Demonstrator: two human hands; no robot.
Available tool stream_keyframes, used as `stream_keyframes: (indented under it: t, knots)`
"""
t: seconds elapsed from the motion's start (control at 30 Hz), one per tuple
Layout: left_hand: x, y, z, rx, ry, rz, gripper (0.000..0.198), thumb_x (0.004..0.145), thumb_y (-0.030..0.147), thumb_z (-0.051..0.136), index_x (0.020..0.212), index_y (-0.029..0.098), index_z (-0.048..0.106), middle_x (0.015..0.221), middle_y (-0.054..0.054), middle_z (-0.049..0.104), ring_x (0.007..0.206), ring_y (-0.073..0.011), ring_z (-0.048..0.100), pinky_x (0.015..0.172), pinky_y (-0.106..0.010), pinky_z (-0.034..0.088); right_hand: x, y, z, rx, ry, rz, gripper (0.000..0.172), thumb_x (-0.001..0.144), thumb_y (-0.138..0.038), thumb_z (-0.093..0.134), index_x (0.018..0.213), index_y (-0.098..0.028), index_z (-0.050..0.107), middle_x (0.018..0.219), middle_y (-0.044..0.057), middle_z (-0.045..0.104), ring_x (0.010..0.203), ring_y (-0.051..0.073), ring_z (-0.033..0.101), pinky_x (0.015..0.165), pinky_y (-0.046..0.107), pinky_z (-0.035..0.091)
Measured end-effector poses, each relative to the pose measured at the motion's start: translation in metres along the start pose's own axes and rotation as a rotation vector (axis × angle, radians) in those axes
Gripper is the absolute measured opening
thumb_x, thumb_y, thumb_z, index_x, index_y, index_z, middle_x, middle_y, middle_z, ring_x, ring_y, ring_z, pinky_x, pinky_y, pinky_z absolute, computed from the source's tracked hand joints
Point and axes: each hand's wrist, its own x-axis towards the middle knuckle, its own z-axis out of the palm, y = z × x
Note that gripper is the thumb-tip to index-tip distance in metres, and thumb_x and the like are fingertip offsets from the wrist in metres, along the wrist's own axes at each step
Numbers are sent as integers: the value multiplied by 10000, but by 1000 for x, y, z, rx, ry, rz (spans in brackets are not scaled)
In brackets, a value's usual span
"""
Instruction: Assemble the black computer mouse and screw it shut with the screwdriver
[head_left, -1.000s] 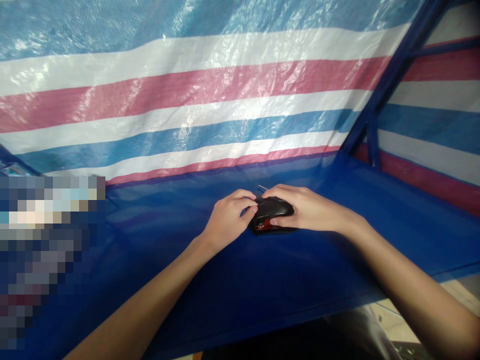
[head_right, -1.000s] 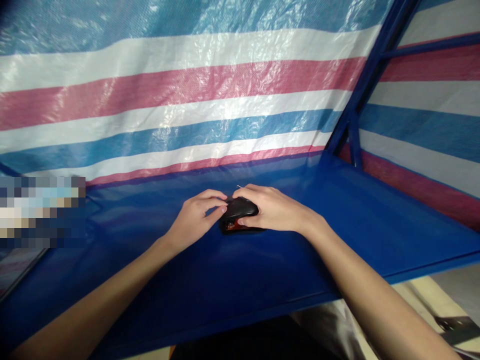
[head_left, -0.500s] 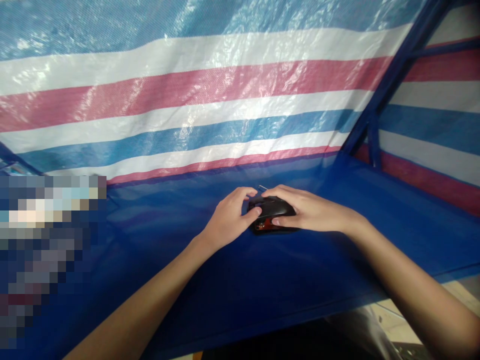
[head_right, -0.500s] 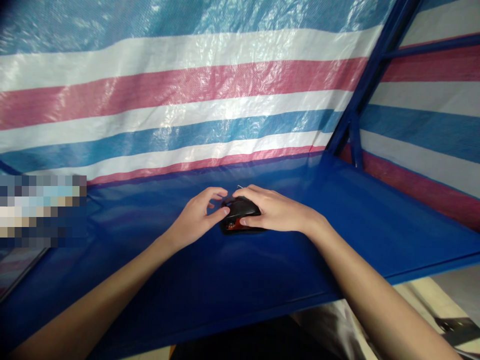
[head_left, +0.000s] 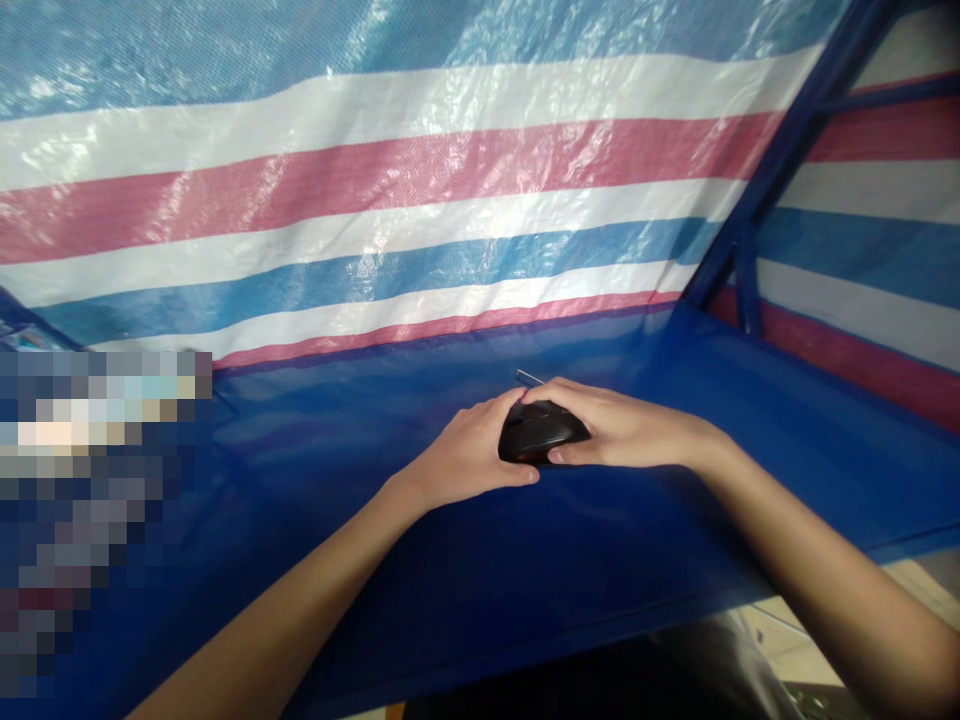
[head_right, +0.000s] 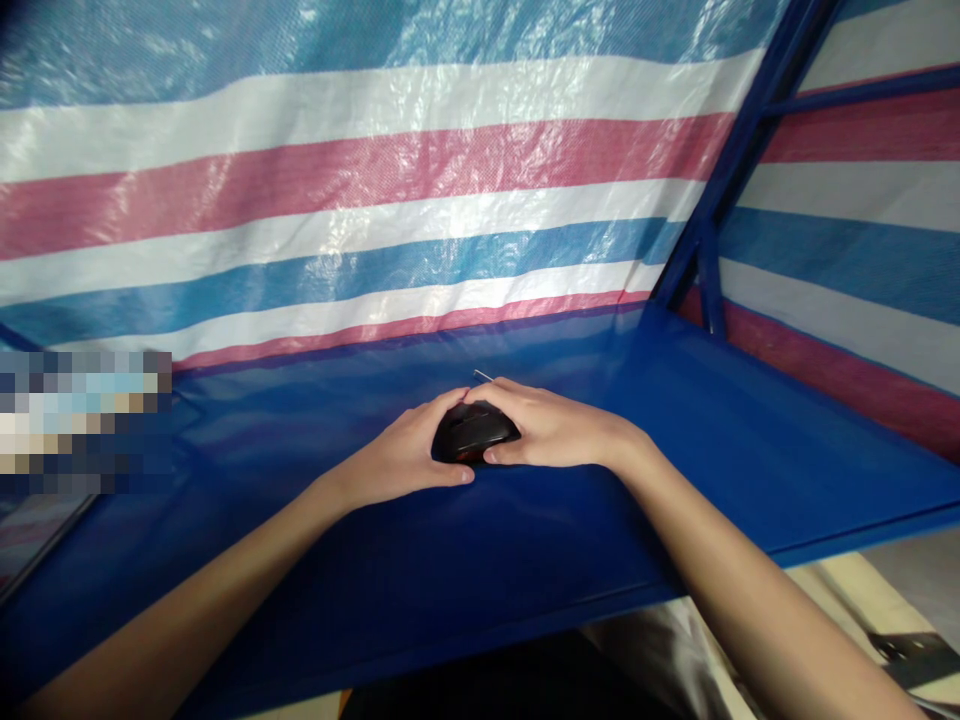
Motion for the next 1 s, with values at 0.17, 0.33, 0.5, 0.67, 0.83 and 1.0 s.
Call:
stream_keyframes:
  t: [0.17,0.33,0.5,0.67,0.83,1.0]
  knots:
    - [0,-2,0,28,-3,-12,736,686,348,702,1334,235,372,1278,-96,555,1147,-288,540,952,-440,414,0,1,0,-6,-22,-7,528,785,-287,608,1281,-240,432,1199,67,544,1109,232,532,954,381,418]
    - [0,-1,-2,69,10,-25,681,696,344,689,1302,231,400,1265,-97,564,1125,-299,552,929,-446,420,0,0,1,-1,-22,-10,555,772,-288,632,1288,-253,431,1226,60,535,1104,232,536,957,385,419]
    - [-1,-1,-1,125,15,-37,644,713,362,670,1282,219,407,1244,-105,575,1114,-303,548,917,-459,414,1,-1,2,-26,-18,8,551,771,-301,635,1284,-239,440,1232,66,529,1106,232,536,957,377,419]
    - [-1,-1,0,196,10,-41,612,730,401,644,1267,222,410,1251,-100,566,1116,-300,539,916,-456,400,2,0,3,-43,-26,15,555,777,-323,635,1288,-224,442,1228,70,526,1126,227,520,972,369,403]
    - [-2,1,-1,240,9,-58,589,733,396,631,1253,233,408,1225,-73,581,1109,-277,537,920,-438,388,2,0,3,-48,-30,33,550,771,-342,633,1277,-221,455,1226,71,536,1134,239,516,964,370,407]
    - [-2,1,-1,266,8,-53,566,734,404,626,1236,240,426,1215,-63,589,1086,-268,544,899,-436,393,2,1,3,-46,-36,47,564,770,-350,628,1292,-228,453,1238,72,540,1135,244,525,964,379,411]
